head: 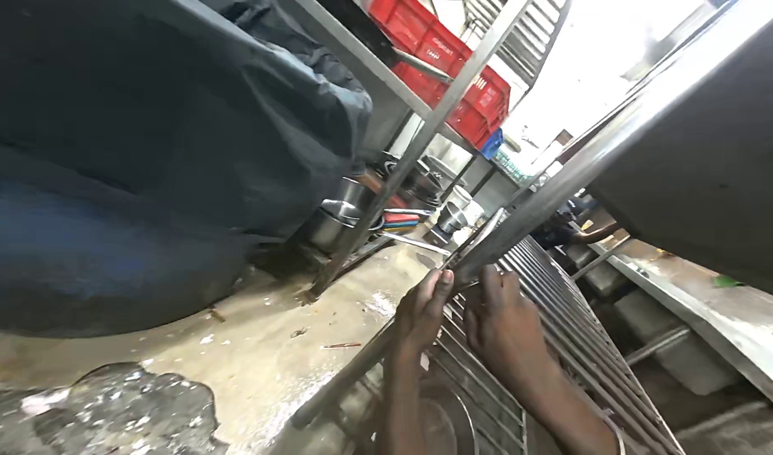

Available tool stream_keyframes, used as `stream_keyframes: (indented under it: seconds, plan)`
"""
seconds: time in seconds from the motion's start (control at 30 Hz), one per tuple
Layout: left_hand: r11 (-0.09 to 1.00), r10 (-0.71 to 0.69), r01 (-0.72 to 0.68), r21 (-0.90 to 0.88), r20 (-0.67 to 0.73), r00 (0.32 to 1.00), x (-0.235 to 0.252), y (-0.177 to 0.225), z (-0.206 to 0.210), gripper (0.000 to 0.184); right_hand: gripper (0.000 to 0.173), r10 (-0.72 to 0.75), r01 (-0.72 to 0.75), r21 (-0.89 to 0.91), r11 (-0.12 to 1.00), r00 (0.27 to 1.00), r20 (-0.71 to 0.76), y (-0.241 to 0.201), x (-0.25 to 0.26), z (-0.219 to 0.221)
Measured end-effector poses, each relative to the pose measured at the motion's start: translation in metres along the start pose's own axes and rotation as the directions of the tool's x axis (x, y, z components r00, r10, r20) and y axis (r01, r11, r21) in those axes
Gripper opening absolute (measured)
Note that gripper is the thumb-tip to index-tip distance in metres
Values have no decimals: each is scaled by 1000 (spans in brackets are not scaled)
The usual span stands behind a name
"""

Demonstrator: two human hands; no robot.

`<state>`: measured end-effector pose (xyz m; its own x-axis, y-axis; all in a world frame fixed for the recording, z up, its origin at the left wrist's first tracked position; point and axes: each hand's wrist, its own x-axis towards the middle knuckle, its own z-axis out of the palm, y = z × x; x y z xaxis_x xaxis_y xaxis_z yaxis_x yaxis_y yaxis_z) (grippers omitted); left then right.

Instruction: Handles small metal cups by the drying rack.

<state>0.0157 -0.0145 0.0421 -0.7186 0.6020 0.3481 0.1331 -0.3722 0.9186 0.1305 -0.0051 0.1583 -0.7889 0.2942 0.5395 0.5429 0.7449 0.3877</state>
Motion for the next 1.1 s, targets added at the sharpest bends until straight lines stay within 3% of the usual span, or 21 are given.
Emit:
stream_keyframes:
  seconds: [0.07, 0.13, 0.2, 0.23, 0.3, 0.43, 0.53, 0.67, 0.8, 0.93, 0.97, 1.03, 1.1]
  plan:
    - [997, -44, 45, -55, 19, 999, -6, -1, -3, 79, 45, 79, -66, -54, 996, 949, 306, -4, -1, -29]
    - [994, -70, 72, -81, 37, 997, -4, -5, -2, 81, 48, 53, -67, 1, 998, 797, 602, 10, -15, -44]
    - [994, -67, 71, -85, 40, 997, -4, -6, 2, 82, 59, 9, -102, 91, 991, 709, 705, 33, -40, -46]
    - [994, -66, 69, -85, 40, 997, -4, -6, 1, 79, 64, -1, -134, 147, 980, 736, 678, 43, -49, -46]
    - [995, -71, 73, -65, 28, 997, -1, -2, -1, 73, 67, -10, -152, 271, 950, 855, 518, 56, -56, -39]
    - [998, -63, 63, 2, 2, 998, -2, 5, 0, 80, 57, -75, 6, 401, 916, 985, 157, 53, -42, -28]
    - [997, -72, 71, -16, -26, 997, -7, 11, 1, 79, 58, -203, 225, 358, 906, 974, -98, 41, -22, -15]
    - [996, -89, 88, -4, -37, 995, -6, 15, 0, 77, 39, -324, 404, 252, 879, 896, -304, 35, -3, 16]
    - [996, -93, 93, 2, -40, 995, -1, 14, 1, 76, 29, -341, 400, 160, 902, 890, -304, 34, 5, 28]
    - [997, -77, 77, 11, -38, 996, -1, 13, 3, 77, 16, -270, 284, 55, 957, 945, -184, 17, 5, 20]
    - [997, -82, 81, -10, -38, 996, -2, 11, 3, 79, 13, -258, 263, 28, 964, 958, -127, 10, 7, 15]
    - [993, -96, 93, -70, -31, 995, -6, 9, 2, 80, 26, -264, 265, -6, 964, 964, 28, -3, 8, 3]
    - [981, -114, 116, -153, 25, 993, -8, 8, 0, 80, 39, -249, 271, -5, 963, 893, 375, -10, 4, -16]
